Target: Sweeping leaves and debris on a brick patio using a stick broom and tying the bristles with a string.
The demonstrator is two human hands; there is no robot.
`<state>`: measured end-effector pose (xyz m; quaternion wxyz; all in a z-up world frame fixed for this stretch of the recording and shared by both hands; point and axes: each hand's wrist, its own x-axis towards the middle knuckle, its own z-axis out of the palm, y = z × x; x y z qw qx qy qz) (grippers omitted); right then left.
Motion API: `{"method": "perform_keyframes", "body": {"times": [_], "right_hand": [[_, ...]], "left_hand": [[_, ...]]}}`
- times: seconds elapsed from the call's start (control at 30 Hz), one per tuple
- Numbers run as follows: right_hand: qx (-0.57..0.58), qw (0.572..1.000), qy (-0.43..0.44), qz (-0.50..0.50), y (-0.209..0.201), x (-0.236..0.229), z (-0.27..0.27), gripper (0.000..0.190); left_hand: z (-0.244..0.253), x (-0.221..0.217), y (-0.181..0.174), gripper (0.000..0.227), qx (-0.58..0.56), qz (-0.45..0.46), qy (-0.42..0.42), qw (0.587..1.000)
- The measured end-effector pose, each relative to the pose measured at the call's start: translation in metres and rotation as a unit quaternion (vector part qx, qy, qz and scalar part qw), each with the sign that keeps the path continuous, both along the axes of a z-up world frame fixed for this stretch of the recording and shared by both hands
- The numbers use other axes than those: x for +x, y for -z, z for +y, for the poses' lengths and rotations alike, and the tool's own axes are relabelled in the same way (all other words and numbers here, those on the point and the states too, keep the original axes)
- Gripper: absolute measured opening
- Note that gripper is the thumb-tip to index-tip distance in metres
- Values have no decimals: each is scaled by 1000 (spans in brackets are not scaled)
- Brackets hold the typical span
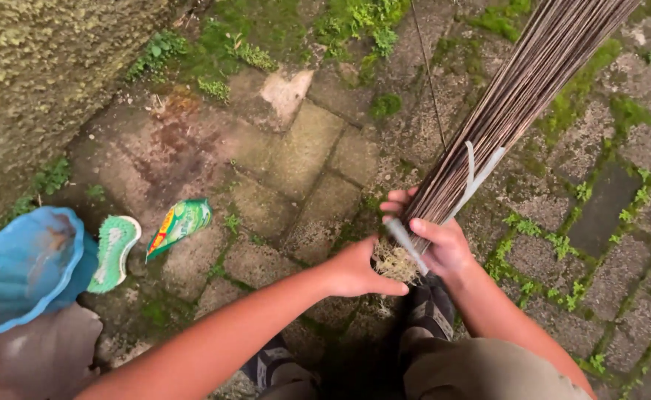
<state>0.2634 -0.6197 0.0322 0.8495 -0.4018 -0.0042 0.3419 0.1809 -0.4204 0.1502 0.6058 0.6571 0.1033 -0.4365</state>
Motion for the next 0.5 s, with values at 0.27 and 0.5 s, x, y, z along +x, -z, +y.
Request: {"method": "perform_keyframes", "body": {"times": [0.27, 0.5], "right_hand": [[115, 989, -31, 83, 36, 7, -25, 54], [-61, 998, 19, 17, 22, -5, 0, 45]], "left_hand": [[-15, -21, 59, 74, -32, -45, -30, 998], [-32, -17, 42, 90, -36, 2, -58, 998]]}}
